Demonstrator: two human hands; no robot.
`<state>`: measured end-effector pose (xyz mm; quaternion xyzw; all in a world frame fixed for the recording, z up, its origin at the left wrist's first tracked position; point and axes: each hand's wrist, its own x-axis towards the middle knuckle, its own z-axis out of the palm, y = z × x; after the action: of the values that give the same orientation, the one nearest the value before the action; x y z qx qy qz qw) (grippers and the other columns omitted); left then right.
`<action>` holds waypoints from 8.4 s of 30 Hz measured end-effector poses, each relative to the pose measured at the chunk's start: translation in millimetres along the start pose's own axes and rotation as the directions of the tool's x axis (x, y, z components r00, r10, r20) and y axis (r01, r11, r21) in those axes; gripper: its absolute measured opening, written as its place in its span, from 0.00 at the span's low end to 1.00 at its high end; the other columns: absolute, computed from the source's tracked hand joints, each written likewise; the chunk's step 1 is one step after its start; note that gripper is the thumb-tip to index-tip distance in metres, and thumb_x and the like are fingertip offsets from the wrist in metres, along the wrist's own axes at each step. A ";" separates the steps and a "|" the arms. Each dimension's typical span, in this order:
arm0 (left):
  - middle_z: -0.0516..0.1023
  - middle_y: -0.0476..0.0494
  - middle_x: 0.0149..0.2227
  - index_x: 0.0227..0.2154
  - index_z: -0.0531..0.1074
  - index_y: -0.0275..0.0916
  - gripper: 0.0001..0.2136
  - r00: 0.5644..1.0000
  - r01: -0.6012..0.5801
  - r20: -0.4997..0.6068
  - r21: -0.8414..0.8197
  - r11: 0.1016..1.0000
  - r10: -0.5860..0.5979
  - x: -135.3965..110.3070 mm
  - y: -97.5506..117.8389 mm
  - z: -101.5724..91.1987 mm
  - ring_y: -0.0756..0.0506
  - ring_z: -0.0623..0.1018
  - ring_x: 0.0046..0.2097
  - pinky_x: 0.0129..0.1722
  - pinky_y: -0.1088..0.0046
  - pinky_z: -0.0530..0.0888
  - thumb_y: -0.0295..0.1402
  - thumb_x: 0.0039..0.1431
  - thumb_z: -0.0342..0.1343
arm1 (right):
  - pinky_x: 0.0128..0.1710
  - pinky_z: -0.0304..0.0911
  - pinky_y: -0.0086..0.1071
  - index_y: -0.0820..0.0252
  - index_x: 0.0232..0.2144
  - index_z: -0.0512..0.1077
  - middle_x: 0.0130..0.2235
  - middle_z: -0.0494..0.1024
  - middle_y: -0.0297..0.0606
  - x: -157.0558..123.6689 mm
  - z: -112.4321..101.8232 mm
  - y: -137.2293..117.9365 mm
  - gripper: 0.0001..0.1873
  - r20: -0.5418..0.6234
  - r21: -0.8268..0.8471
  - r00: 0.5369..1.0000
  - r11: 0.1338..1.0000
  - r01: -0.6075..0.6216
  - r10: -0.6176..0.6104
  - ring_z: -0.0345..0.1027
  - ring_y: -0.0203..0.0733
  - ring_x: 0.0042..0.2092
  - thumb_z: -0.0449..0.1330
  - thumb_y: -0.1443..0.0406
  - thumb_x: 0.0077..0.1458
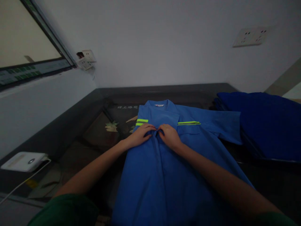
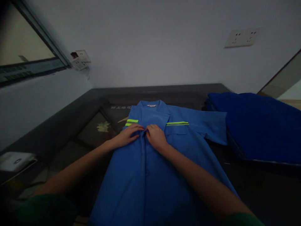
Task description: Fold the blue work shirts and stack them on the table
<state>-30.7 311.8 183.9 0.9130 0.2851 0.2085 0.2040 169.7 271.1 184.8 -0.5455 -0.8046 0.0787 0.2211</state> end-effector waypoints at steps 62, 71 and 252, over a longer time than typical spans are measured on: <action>0.69 0.47 0.35 0.34 0.64 0.39 0.06 0.971 0.095 -0.186 -0.283 0.955 -0.151 21.9 -0.4 16.9 0.47 0.70 0.40 0.45 0.70 0.67 0.35 0.64 0.46 | 0.35 0.60 0.31 0.60 0.37 0.74 0.38 0.80 0.41 -10.5 -62.3 3.0 0.06 0.053 -0.201 0.991 0.973 -0.109 0.122 0.73 0.44 0.39 0.58 0.64 0.60; 0.68 0.47 0.35 0.35 0.64 0.39 0.07 0.964 0.076 -0.220 -0.317 0.945 -0.152 20.9 -1.2 17.4 0.47 0.70 0.40 0.46 0.70 0.67 0.36 0.65 0.45 | 0.42 0.63 0.32 0.61 0.43 0.73 0.43 0.79 0.43 -16.3 -48.3 30.4 0.10 0.059 -0.049 0.997 0.998 0.043 -0.040 0.73 0.43 0.43 0.55 0.68 0.61; 0.44 0.47 0.69 0.66 0.48 0.53 0.27 0.954 0.227 0.093 0.401 0.887 -0.286 -132.6 188.5 68.6 0.43 0.47 0.69 0.66 0.57 0.48 0.49 0.66 0.40 | 0.50 0.62 0.40 0.63 0.35 0.77 0.41 0.81 0.46 -293.1 66.0 -125.8 0.19 0.433 0.668 0.900 0.652 -0.359 0.053 0.73 0.52 0.44 0.53 0.56 0.59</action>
<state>-14.0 71.9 184.5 0.9025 0.4226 0.0505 0.0667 124.6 -38.1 93.2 -0.4743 -0.6622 0.5225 0.2520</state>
